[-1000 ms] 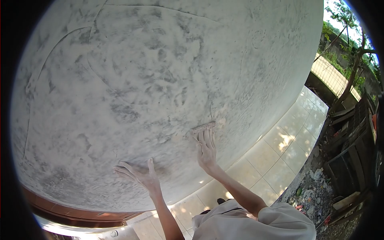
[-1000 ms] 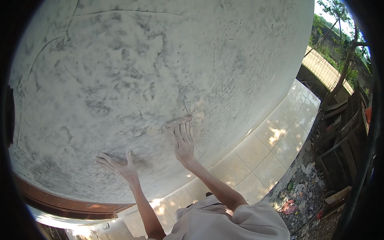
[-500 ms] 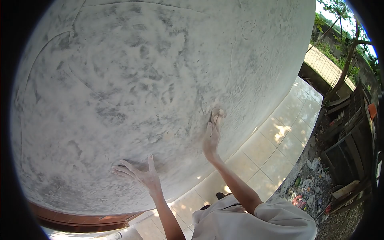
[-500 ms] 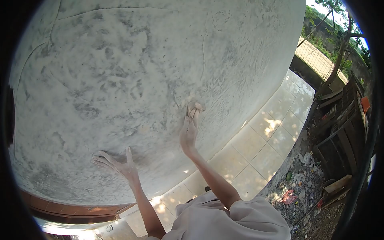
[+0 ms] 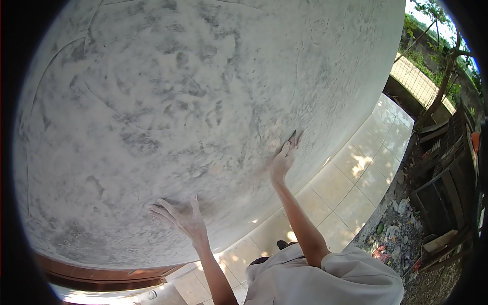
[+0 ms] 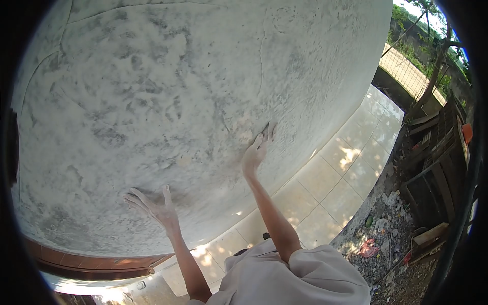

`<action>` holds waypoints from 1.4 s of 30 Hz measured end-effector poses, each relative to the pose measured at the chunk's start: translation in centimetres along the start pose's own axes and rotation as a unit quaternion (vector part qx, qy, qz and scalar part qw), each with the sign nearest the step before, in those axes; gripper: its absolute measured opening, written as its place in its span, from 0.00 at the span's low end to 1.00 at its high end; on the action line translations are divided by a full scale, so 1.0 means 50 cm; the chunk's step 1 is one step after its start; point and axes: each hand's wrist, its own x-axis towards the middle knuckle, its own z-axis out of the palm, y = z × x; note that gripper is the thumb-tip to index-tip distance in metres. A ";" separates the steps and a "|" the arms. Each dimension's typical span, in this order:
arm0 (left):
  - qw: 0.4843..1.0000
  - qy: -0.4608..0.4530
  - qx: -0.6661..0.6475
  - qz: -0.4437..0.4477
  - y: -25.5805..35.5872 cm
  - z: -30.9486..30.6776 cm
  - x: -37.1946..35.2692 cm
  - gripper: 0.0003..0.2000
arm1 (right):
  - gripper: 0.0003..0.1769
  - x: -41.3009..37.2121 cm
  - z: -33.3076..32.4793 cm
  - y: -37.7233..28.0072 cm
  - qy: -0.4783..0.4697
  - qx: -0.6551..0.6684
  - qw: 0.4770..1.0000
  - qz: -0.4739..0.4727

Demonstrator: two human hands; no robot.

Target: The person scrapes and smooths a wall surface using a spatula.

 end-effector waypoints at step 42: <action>1.000 0.003 -0.003 -0.018 0.029 0.013 0.000 0.48 | 0.27 0.183 -0.033 -0.052 0.005 -0.021 0.991 -0.135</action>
